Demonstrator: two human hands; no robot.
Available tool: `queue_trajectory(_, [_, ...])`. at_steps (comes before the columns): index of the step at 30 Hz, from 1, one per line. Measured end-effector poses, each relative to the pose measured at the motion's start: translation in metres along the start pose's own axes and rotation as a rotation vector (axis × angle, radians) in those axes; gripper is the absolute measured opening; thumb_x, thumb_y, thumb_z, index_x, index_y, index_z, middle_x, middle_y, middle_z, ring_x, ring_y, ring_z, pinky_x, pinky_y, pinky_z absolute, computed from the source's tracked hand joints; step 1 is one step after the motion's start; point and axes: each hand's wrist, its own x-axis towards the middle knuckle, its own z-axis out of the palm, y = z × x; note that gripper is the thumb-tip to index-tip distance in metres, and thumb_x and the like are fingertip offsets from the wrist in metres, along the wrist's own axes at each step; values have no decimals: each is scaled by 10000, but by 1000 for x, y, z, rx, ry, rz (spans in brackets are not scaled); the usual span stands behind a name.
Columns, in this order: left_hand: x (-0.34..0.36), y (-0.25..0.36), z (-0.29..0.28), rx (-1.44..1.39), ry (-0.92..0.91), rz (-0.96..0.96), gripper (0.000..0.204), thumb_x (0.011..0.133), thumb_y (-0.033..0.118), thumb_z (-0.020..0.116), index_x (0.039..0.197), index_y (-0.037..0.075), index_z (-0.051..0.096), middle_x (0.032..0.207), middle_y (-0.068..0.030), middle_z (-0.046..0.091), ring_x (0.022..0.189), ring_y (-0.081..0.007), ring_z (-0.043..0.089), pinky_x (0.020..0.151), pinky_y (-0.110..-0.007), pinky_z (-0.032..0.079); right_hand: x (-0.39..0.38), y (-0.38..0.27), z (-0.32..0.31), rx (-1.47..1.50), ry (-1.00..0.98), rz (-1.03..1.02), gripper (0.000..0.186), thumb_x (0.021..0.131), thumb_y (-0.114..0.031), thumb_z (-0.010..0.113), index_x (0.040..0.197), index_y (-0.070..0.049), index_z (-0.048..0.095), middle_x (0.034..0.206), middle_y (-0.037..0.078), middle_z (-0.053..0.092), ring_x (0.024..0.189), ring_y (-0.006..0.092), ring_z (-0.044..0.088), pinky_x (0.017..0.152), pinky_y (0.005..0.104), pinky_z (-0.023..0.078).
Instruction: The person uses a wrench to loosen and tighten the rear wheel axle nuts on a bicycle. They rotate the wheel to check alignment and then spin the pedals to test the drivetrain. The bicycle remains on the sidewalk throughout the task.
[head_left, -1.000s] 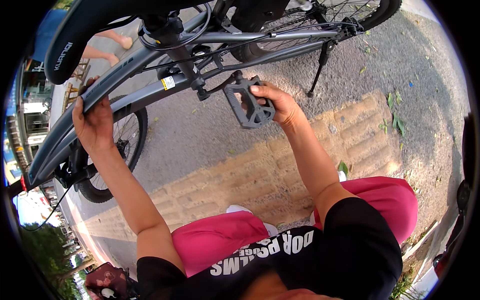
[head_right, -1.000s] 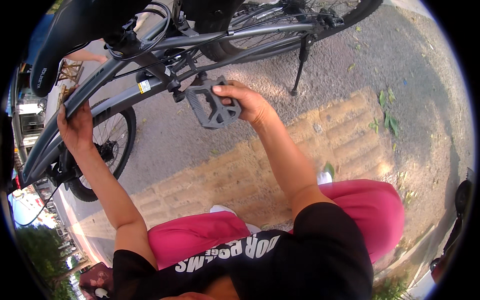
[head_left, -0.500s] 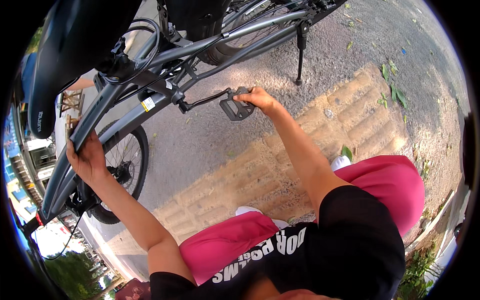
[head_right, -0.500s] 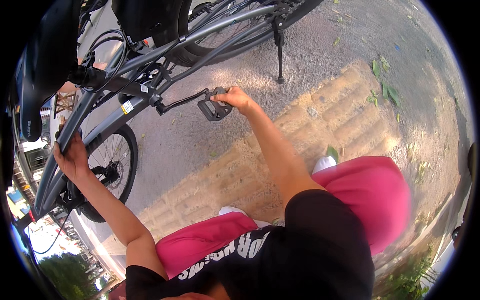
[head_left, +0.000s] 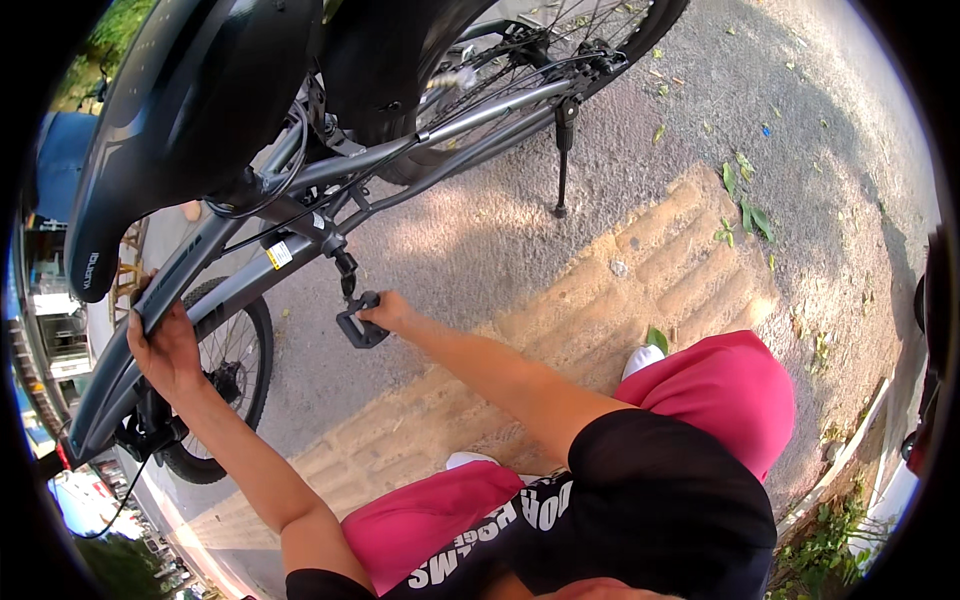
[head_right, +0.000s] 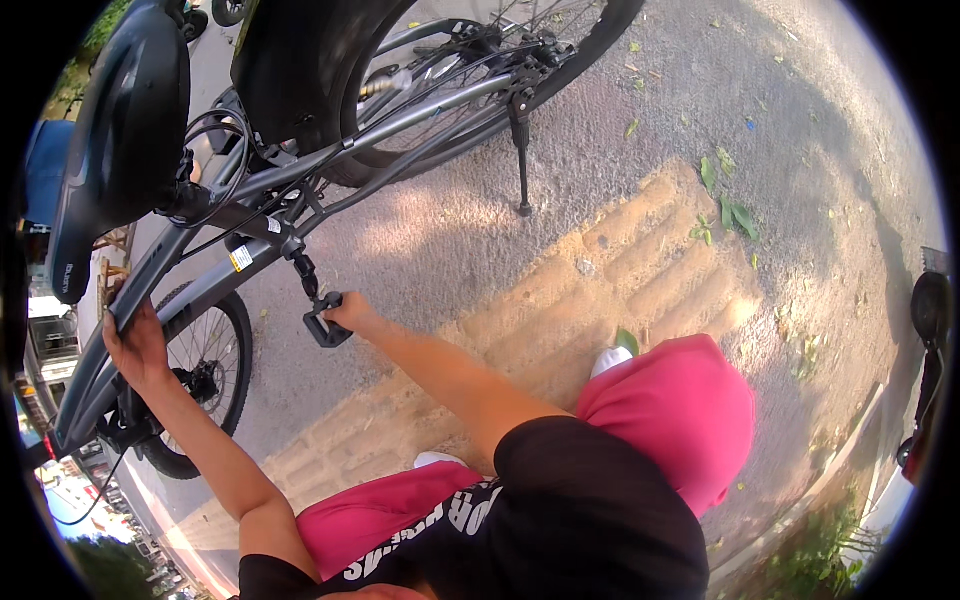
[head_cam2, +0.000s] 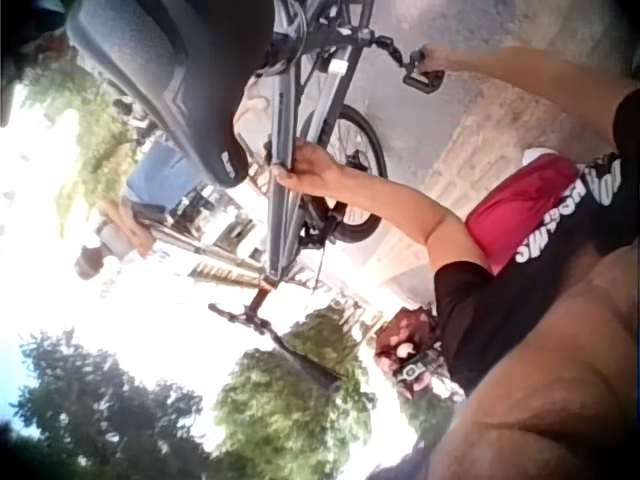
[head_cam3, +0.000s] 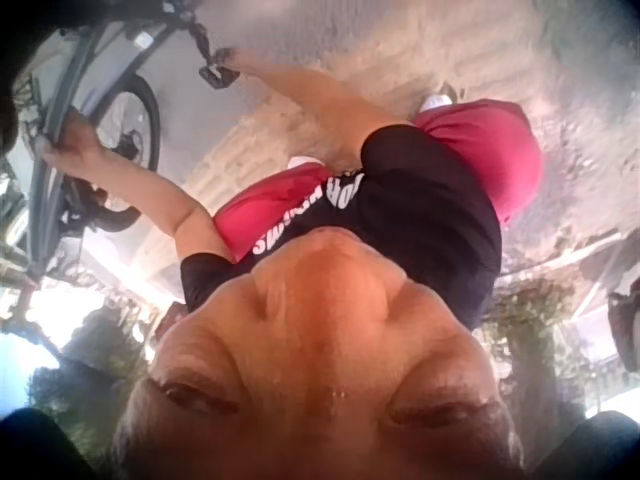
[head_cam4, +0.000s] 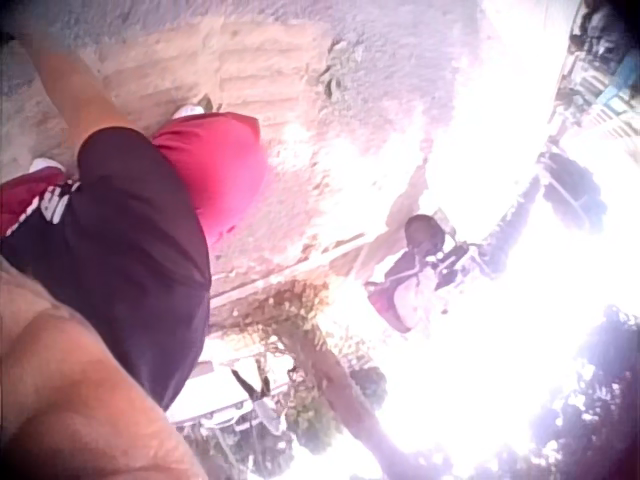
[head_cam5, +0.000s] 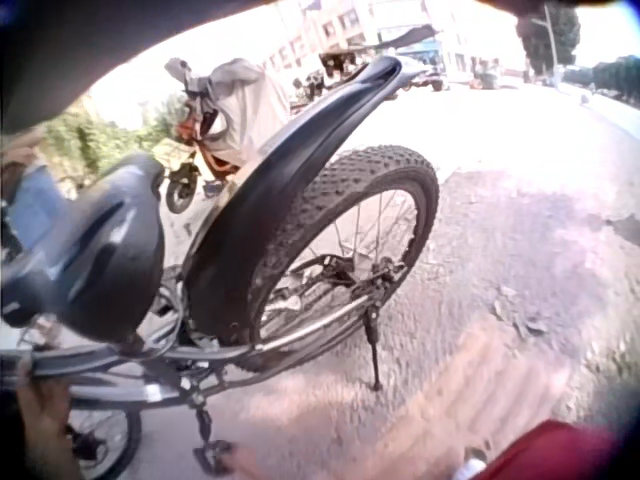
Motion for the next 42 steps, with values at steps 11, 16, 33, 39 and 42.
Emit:
queue_trajectory(11, [-3, -1, -2, -8, 5, -23, 507, 854, 83, 566, 1249, -135, 335, 1249, -241, 460, 1242, -306, 397, 1079, -405, 306, -121, -144, -83, 875, -571, 2, 385, 751, -218, 714, 1011, 29, 573, 846, 82, 649, 691, 142, 636, 615, 258, 530])
queue_trajectory(16, [-1, -6, 2, -8, 12, -5, 506, 857, 91, 563, 1248, -137, 336, 1251, -248, 455, 1242, -311, 397, 1078, -408, 312, -129, -158, 3, 510, -463, -76, 200, 765, -124, 694, 903, -5, 610, 773, 30, 616, 663, 96, 566, 611, 238, 463])
queue_trajectory(33, [-9, -3, 19, 33, -37, 6, 522, 802, 46, 611, 1243, -97, 372, 1177, -267, 501, 1179, -356, 455, 1043, -439, 353, -127, -155, 8, 532, -428, -48, 188, 756, -87, 682, 909, 11, 636, 792, 54, 648, 655, 103, 589, 608, 256, 483])
queue_trajectory(39, [-8, -3, 17, 18, -70, 1, 514, 803, 45, 606, 1244, -86, 376, 1170, -260, 509, 1180, -355, 455, 1055, -443, 334, -126, -152, 7, 528, -441, -64, 199, 763, -123, 688, 901, 5, 623, 774, 42, 630, 651, 98, 573, 599, 246, 467])
queue_trajectory(42, [-7, -5, 18, 12, -60, 3, 518, 800, 45, 608, 1243, -90, 374, 1171, -256, 510, 1184, -351, 452, 1058, -443, 330, -130, -157, 2, 529, -459, -47, 207, 768, -139, 691, 902, 0, 618, 773, 40, 626, 660, 101, 572, 609, 245, 464])
